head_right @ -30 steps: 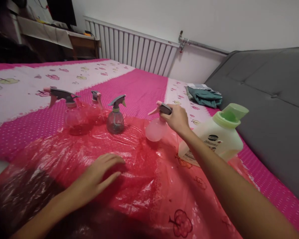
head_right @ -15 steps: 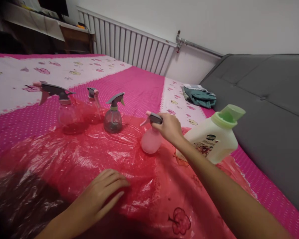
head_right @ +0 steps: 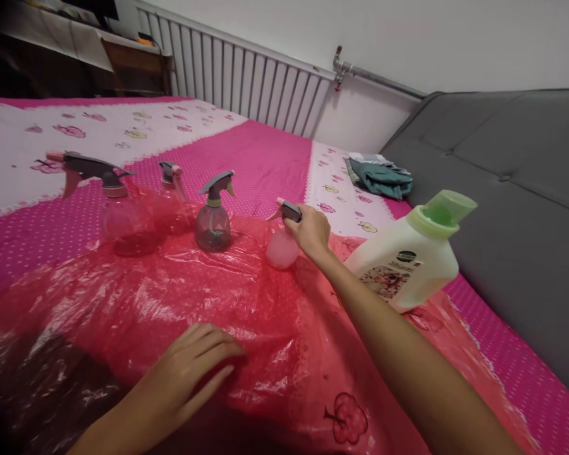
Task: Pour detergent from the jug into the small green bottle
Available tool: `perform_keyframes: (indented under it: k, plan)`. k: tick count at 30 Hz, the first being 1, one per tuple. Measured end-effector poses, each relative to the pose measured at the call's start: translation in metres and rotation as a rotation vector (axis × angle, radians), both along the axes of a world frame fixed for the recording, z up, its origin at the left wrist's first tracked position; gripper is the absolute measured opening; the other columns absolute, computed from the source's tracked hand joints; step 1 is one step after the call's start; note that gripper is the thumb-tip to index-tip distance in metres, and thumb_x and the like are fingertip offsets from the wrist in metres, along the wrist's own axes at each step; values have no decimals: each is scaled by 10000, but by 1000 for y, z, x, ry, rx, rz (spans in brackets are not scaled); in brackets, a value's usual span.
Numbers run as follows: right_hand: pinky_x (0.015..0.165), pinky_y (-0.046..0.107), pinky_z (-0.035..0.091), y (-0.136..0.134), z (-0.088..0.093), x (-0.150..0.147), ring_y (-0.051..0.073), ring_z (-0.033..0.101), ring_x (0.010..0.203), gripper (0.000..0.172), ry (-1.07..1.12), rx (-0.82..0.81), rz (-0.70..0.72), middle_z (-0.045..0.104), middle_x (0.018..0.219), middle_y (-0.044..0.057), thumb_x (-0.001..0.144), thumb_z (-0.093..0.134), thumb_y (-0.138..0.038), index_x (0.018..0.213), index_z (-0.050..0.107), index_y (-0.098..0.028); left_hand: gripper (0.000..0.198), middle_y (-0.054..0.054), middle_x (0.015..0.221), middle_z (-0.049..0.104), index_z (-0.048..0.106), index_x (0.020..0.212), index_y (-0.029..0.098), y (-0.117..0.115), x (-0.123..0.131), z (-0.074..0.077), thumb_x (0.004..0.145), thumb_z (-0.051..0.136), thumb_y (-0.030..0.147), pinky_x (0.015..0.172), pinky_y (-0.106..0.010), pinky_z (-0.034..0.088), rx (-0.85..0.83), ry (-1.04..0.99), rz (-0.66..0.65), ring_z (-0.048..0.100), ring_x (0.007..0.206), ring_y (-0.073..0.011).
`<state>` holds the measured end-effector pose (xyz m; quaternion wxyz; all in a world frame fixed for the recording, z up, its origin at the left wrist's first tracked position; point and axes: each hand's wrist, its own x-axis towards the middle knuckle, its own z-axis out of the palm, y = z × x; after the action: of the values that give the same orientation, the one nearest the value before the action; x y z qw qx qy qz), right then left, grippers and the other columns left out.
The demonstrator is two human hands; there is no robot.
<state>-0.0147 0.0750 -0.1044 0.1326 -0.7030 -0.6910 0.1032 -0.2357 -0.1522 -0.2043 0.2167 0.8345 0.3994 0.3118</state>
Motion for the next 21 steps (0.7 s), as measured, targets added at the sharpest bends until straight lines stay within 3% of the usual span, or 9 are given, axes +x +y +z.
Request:
perform_keyframes:
  k: [12, 21]
  plan:
    - [1298, -47, 394, 28, -2, -15, -152, 296, 1256, 824, -48, -15, -44, 449, 1082, 115, 1058, 279, -626, 1444, 496, 69, 248, -30, 1105, 741, 673, 1220, 265, 3, -5, -1, 1088, 479, 186, 957, -434, 501, 19, 44, 25, 655, 997, -250]
    - [1415, 122, 372, 31, 31, -8, -94, 292, 1372, 807, -156, -297, 71, 441, 1184, 120, 1018, 400, -560, 1576, 459, 20, 230, -38, 1076, 755, 681, 1170, 234, 7, -9, 8, 1074, 487, 157, 920, -434, 539, 42, 86, 15, 680, 962, -248]
